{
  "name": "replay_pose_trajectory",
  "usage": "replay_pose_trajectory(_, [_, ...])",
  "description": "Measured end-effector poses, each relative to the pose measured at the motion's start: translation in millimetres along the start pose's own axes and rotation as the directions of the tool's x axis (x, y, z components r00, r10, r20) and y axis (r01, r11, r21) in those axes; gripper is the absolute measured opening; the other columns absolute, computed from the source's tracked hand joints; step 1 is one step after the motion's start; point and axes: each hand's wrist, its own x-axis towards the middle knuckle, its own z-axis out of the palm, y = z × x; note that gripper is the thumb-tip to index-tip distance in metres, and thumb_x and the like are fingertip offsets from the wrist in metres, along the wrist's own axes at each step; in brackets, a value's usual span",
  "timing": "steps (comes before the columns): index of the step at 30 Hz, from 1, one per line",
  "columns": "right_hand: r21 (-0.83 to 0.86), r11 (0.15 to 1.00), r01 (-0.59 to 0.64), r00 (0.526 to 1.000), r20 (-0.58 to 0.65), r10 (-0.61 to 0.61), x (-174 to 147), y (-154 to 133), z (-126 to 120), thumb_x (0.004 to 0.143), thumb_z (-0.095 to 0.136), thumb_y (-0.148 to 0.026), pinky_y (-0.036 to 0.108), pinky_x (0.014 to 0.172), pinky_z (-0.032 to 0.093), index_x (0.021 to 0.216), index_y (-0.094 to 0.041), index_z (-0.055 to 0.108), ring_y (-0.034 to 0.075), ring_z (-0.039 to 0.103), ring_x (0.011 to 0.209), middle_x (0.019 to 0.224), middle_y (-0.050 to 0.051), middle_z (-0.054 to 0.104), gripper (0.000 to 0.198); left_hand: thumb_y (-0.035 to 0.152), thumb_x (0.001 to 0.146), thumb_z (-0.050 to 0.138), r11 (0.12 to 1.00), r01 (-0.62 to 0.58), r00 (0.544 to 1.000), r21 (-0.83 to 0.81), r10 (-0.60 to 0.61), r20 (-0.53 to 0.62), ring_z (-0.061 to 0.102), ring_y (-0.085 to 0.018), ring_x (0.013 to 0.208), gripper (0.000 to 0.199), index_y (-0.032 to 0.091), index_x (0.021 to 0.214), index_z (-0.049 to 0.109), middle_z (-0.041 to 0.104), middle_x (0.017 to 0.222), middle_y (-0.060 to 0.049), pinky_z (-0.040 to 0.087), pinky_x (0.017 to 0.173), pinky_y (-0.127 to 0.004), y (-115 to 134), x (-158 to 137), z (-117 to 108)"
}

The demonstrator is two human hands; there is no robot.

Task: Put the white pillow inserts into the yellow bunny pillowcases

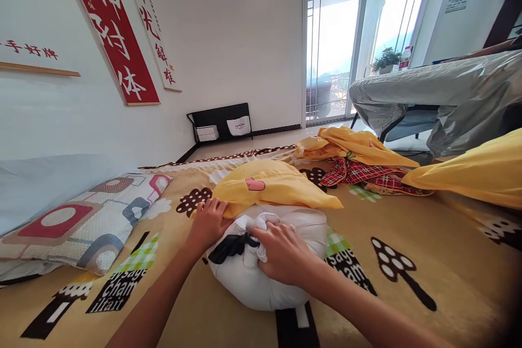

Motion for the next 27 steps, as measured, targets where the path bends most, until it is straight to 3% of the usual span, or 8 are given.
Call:
replay_pose_trajectory(6, [0.043, 0.998, -0.041, 0.998, -0.056, 0.043, 13.3, 10.7, -2.0, 0.069, 0.053, -0.025, 0.034, 0.072, 0.041, 0.116, -0.026, 0.059, 0.026, 0.060, 0.087, 0.097, 0.010, 0.063, 0.048, 0.018, 0.088, 0.044, 0.985, -0.087, 0.996, 0.147, 0.090, -0.011, 0.057, -0.029, 0.093, 0.021, 0.016, 0.100, 0.061, 0.064, 0.095, -0.012, 0.041, 0.081, -0.042, -11.6, 17.3, 9.7])
replay_pose_trajectory(9, [0.074, 0.995, -0.067, 0.994, -0.079, 0.073, 21.4, 19.1, -0.6, 0.068, 0.054, -0.023, 0.032, 0.073, 0.041, 0.118, -0.027, 0.060, 0.025, 0.061, 0.089, 0.096, 0.009, 0.065, 0.051, 0.014, 0.087, 0.042, 0.999, 0.050, 0.996, 0.012, -0.049, -0.069, 0.059, -0.027, 0.090, 0.023, 0.016, 0.098, 0.063, 0.066, 0.093, -0.011, 0.044, 0.079, -0.038, -25.7, 23.2, 16.4])
replay_pose_trajectory(13, [0.115, 0.985, -0.131, 0.983, -0.116, 0.144, 31.8, 30.5, -2.1, 0.066, 0.054, -0.021, 0.032, 0.076, 0.042, 0.121, -0.024, 0.061, 0.025, 0.062, 0.093, 0.099, 0.010, 0.068, 0.055, 0.012, 0.087, 0.038, 0.944, 0.217, 0.958, -0.247, -0.255, -0.133, 0.062, -0.021, 0.087, 0.027, 0.018, 0.097, 0.062, 0.068, 0.094, -0.007, 0.045, 0.077, -0.031, -35.9, 39.4, 16.2])
replay_pose_trajectory(18, [0.189, 0.967, -0.169, 0.970, -0.144, 0.198, 38.6, 44.7, -12.8, 0.065, 0.053, -0.018, 0.030, 0.076, 0.041, 0.119, -0.024, 0.063, 0.025, 0.061, 0.098, 0.103, 0.007, 0.069, 0.055, 0.022, 0.088, 0.044, 0.947, 0.316, 0.860, -0.052, -0.309, -0.406, 0.055, -0.030, 0.096, 0.022, 0.018, 0.099, 0.064, 0.064, 0.098, -0.013, 0.040, 0.084, -0.044, -21.3, 56.0, 5.0])
replay_pose_trajectory(21, [0.206, 0.956, -0.207, 0.960, -0.147, 0.240, 37.6, 53.0, -17.9, 0.066, 0.052, -0.018, 0.029, 0.073, 0.039, 0.108, -0.023, 0.068, 0.024, 0.060, 0.095, 0.098, 0.007, 0.069, 0.045, 0.026, 0.090, 0.043, 0.972, 0.224, 0.904, 0.065, -0.182, -0.388, 0.058, -0.027, 0.083, 0.024, 0.018, 0.084, 0.065, 0.064, 0.080, -0.011, 0.041, 0.076, -0.039, -13.1, 49.0, 8.5])
replay_pose_trajectory(24, [0.217, 0.953, -0.210, 0.958, -0.152, 0.245, 35.4, 58.2, -18.0, 0.065, 0.052, -0.018, 0.028, 0.072, 0.038, 0.101, -0.023, 0.069, 0.023, 0.060, 0.092, 0.095, 0.006, 0.069, 0.040, 0.032, 0.093, 0.039, 0.996, 0.069, 0.953, -0.065, -0.085, -0.292, 0.060, -0.021, 0.067, 0.034, 0.020, 0.073, 0.064, 0.064, 0.066, -0.006, 0.044, 0.069, -0.033, -13.1, 35.5, 18.8])
replay_pose_trajectory(25, [0.222, 0.952, -0.209, 0.957, -0.154, 0.246, 34.9, 58.7, -17.4, 0.065, 0.052, -0.019, 0.028, 0.072, 0.038, 0.102, -0.023, 0.069, 0.023, 0.060, 0.092, 0.095, 0.006, 0.069, 0.041, 0.033, 0.094, 0.039, 0.991, 0.025, 0.958, -0.134, -0.062, -0.281, 0.063, -0.020, 0.072, 0.032, 0.020, 0.081, 0.066, 0.068, 0.074, -0.006, 0.046, 0.071, -0.032, -14.5, 32.0, 21.5])
replay_pose_trajectory(27, [0.227, 0.951, -0.209, 0.957, -0.153, 0.247, 34.6, 58.2, -15.9, 0.064, 0.053, -0.019, 0.029, 0.071, 0.038, 0.107, -0.023, 0.069, 0.024, 0.061, 0.092, 0.096, 0.007, 0.070, 0.046, 0.036, 0.093, 0.041, 0.970, -0.058, 0.965, -0.235, -0.006, -0.262, 0.063, -0.021, 0.099, 0.032, 0.020, 0.114, 0.061, 0.068, 0.108, -0.010, 0.047, 0.083, -0.033, -17.4, 28.1, 23.6])
